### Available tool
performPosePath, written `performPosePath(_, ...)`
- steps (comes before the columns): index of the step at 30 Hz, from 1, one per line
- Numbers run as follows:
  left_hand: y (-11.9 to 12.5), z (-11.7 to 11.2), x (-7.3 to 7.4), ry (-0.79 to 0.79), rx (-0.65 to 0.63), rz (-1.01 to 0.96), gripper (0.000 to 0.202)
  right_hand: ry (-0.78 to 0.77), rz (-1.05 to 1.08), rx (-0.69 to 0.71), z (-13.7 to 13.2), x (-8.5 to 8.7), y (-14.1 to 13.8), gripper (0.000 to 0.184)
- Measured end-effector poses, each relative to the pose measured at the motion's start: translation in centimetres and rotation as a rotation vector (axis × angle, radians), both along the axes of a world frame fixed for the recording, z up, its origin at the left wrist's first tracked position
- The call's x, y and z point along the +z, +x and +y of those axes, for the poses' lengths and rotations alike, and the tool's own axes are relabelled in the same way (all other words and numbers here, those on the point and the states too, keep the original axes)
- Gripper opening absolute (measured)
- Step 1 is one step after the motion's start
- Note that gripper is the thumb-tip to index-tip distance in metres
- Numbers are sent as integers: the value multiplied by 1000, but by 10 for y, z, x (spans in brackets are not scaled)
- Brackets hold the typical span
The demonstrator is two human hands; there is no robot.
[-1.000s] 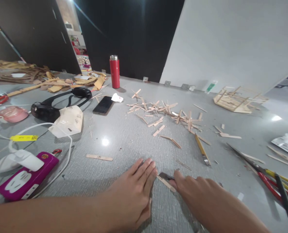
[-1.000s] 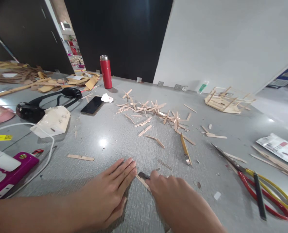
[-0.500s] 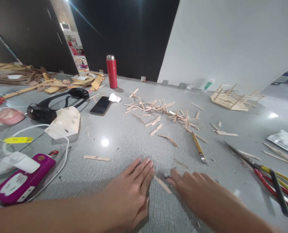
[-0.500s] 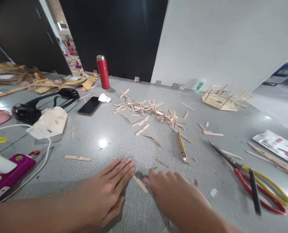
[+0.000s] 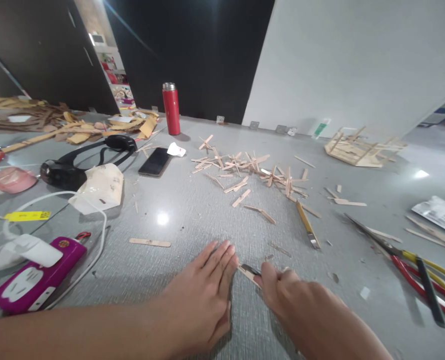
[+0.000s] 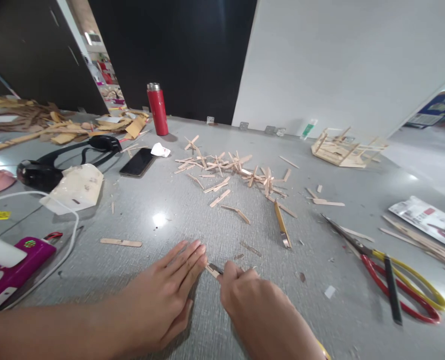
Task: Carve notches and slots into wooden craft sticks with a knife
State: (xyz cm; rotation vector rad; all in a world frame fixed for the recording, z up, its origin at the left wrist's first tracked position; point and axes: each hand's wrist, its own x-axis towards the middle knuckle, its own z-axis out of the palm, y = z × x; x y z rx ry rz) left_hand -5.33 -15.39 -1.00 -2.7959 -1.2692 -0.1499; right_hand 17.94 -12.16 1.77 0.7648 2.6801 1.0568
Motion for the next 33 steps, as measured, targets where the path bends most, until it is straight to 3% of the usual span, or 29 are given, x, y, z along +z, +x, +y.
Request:
performPosePath(5, 0, -1, -2, -9, 12, 15, 68, 26, 106, 13, -5, -13, 6, 47)
performPosePath(9, -1, -1, 0, -17, 8, 15, 68, -24, 227, 21, -5, -14, 8, 36)
performPosePath(15, -3, 0, 3, -11, 5, 22, 68, -37, 227, -9, -4, -16, 8, 27)
performPosePath(19, -4, 0, 6, -41, -10, -49, 68, -20, 248, -4, 1, -23, 10, 27)
performPosePath(22, -3, 4, 5, -54, 27, -143, 56, 17, 290, -13, 4, -25, 12, 21)
performPosePath(24, -1, 7, 0, -35, 79, -211, 47, 36, 313, -7, 5, -23, 13, 20)
performPosePath(28, 0, 16, -9, 1, 143, -353, 43, 39, 340, 38, 5, -12, 15, 36)
performPosePath(33, -2, 24, -1, -73, 176, -567, 34, 18, 359, 38, 6, 5, 12, 44)
